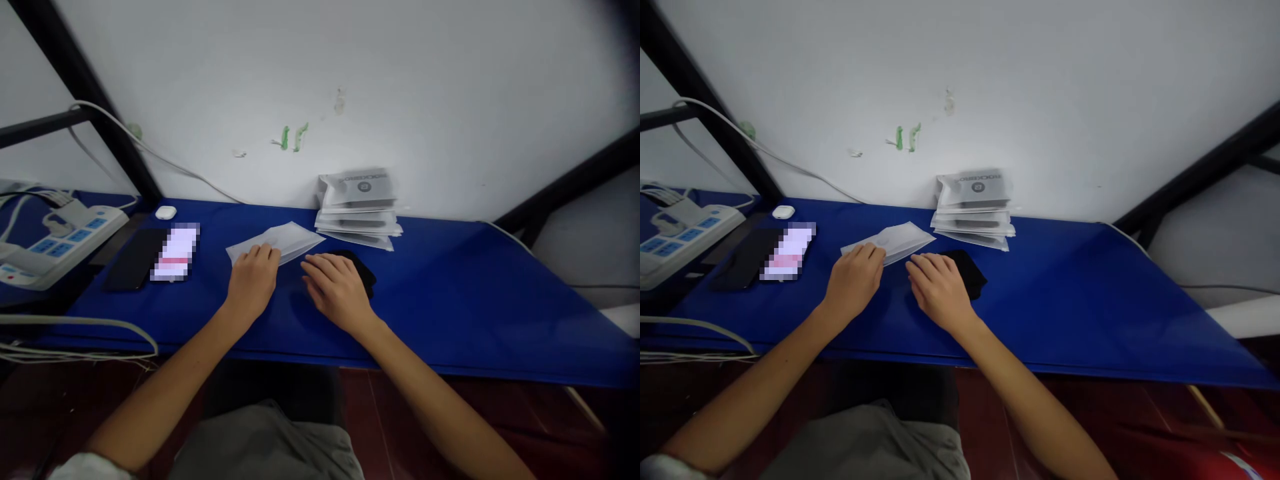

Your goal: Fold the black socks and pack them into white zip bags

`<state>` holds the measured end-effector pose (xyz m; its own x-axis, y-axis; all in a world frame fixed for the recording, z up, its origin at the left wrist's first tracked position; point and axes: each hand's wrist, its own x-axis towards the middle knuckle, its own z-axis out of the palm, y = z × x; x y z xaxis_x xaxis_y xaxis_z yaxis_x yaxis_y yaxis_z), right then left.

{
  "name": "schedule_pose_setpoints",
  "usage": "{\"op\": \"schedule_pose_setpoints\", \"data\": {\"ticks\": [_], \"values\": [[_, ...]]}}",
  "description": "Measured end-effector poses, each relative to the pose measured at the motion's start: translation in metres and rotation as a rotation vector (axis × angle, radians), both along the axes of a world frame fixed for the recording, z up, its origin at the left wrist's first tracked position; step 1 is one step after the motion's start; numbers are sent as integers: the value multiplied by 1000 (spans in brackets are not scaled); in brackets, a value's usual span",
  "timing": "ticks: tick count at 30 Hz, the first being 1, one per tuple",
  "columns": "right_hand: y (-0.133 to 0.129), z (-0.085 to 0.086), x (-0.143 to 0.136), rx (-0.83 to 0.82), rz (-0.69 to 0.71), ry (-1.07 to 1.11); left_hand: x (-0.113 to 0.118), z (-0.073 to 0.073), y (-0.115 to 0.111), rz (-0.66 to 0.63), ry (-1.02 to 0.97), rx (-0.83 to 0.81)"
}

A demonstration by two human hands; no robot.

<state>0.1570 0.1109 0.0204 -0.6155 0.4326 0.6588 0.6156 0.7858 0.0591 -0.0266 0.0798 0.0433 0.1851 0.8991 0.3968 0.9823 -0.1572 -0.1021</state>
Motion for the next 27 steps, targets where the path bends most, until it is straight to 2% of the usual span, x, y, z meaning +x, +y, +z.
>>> {"op": "schedule_pose_setpoints", "data": {"ticks": [3,8,12,14,19,23,25,27], "values": [[0,2,-12,60,22,-100,2,4,-4,-39,-10,37],[3,-4,-22,20,-5,-261,-2,2,-4,-85,-27,138],[1,-13,-23,-31,9,-307,-12,4,-1,-1,-70,217],[0,-15,-23,-68,12,-316,-14,6,-3,33,-74,181],[-2,-9,-25,-152,27,-320,-10,7,-13,12,-34,-104],[-9,4,-15,-166,106,-223,-11,2,-14,120,-47,-143],[-11,9,-2,-156,49,-117,-15,-2,-12,152,-47,-154],[-8,12,16,-174,-82,-46,-18,-6,-9,158,-50,-160]]}}
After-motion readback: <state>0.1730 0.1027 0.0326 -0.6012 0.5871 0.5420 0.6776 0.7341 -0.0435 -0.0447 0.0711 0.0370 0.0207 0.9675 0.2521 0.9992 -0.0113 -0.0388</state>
